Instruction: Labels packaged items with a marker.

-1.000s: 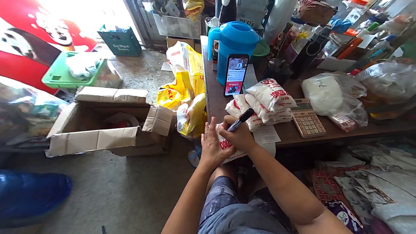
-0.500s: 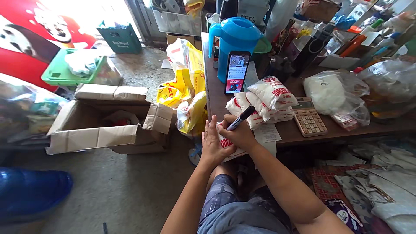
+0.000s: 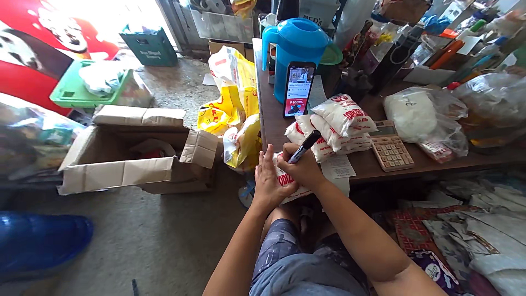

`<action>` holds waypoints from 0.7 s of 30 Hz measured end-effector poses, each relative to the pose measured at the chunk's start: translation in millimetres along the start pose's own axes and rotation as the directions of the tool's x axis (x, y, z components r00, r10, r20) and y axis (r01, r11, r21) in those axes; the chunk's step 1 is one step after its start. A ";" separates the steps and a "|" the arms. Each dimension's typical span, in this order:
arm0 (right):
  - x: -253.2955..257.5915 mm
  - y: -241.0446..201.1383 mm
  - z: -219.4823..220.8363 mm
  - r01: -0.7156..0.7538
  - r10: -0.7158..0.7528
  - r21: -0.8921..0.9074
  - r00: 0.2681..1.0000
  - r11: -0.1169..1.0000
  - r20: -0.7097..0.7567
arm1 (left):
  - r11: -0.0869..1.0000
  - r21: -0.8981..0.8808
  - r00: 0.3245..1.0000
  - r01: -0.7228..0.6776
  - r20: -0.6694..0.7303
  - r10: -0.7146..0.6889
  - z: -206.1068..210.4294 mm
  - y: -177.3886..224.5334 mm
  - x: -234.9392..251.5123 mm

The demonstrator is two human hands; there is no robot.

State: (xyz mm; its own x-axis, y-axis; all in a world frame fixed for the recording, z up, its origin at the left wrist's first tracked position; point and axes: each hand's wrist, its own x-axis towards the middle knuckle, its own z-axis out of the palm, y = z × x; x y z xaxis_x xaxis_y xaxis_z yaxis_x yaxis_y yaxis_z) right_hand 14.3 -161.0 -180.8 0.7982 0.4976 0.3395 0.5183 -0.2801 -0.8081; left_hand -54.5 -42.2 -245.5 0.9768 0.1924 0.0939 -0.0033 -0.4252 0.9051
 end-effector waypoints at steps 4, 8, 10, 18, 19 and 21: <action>-1.8 2.9 -0.5 -0.040 0.041 0.091 0.999 0.995 -0.005 | 1.000 0.010 1.000 0.012 0.009 -0.012 -0.9 0.5 -0.1; -3.0 4.6 1.1 -0.001 0.003 0.035 0.999 0.999 -0.047 | 1.000 0.008 1.000 0.000 0.012 0.000 -0.4 0.8 -0.5; -2.5 3.3 2.6 0.036 -0.038 -0.033 0.998 0.999 -0.045 | 1.000 0.007 1.000 0.005 0.014 -0.005 -1.1 1.2 -0.4; -10.9 8.9 -3.9 -0.035 0.111 0.357 0.975 0.933 -0.195 | 0.998 0.047 0.999 -0.034 0.020 0.033 -2.9 0.5 -3.1; -13.1 9.7 -5.5 -0.028 0.130 0.403 0.965 0.915 -0.228 | 0.991 0.106 0.997 -0.076 0.022 0.074 -3.3 1.9 -7.4; -18.2 10.6 -10.4 0.018 0.138 0.463 0.943 0.886 -0.302 | 0.953 0.236 0.981 -0.188 0.004 0.193 -2.2 8.9 -19.2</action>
State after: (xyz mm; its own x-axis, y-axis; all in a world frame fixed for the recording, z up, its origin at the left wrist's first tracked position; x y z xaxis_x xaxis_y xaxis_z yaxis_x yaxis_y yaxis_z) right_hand 8.5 -181.6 -190.6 0.9171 0.1830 0.3541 0.3321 0.1406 -0.9327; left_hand -73.8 -47.7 -238.4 0.9586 0.1035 0.2653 -0.1365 -0.6506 0.7470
